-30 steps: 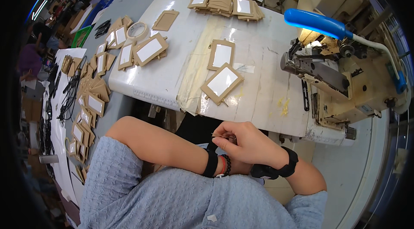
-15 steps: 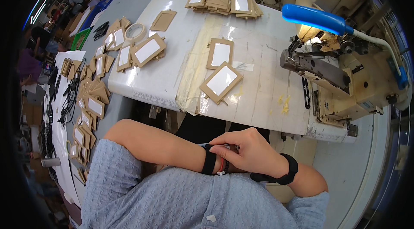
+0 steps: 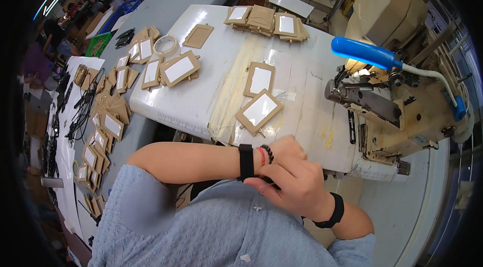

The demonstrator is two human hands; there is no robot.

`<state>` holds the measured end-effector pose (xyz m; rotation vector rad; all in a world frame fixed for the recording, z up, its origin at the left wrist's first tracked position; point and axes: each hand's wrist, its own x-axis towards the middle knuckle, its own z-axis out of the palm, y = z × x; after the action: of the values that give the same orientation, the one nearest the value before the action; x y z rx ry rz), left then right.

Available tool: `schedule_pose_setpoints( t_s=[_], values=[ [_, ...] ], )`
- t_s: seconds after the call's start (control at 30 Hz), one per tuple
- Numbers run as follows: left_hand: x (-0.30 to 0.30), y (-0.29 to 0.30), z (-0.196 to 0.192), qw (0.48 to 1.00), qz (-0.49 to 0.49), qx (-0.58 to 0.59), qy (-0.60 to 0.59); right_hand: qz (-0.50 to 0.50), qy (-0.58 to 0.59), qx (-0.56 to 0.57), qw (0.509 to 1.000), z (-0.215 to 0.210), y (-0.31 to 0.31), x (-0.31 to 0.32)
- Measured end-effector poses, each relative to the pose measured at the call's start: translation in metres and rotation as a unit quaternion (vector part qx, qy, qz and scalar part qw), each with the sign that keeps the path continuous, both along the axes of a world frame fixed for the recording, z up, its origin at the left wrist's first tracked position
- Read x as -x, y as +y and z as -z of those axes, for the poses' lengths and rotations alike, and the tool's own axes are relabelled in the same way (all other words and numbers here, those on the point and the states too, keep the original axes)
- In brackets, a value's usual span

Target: The person assembles small cardboard card holders by inserting white cards into the slots. They use a wooden tool to press the cards firmly into place and then stack the finished units on the table.

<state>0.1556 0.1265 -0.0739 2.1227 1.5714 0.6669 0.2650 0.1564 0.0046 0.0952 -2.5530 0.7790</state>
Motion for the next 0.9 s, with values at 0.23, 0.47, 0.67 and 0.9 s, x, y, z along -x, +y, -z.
schedule_pose_setpoints(
  t_s=[0.23, 0.47, 0.67, 0.9],
  values=[
    [0.042, 0.057, -0.022, 0.937, -0.121, -0.036, 0.327, 0.172, -0.083, 0.018, 0.982, -0.013, -0.001, 0.027],
    [0.044, 0.062, -0.001, 0.913, -0.167, 0.053, 0.368, 0.151, -0.065, -0.004, 0.986, 0.008, 0.012, 0.034],
    [0.052, 0.07, 0.003, 0.91, -0.242, 0.076, 0.327, 0.175, 0.054, -0.211, 0.96, 0.015, 0.009, 0.031],
    [0.063, 0.074, 0.017, 0.939, -0.334, -0.085, 0.015, 0.153, 0.1, -0.231, 0.956, 0.024, -0.008, 0.019]
  ],
)
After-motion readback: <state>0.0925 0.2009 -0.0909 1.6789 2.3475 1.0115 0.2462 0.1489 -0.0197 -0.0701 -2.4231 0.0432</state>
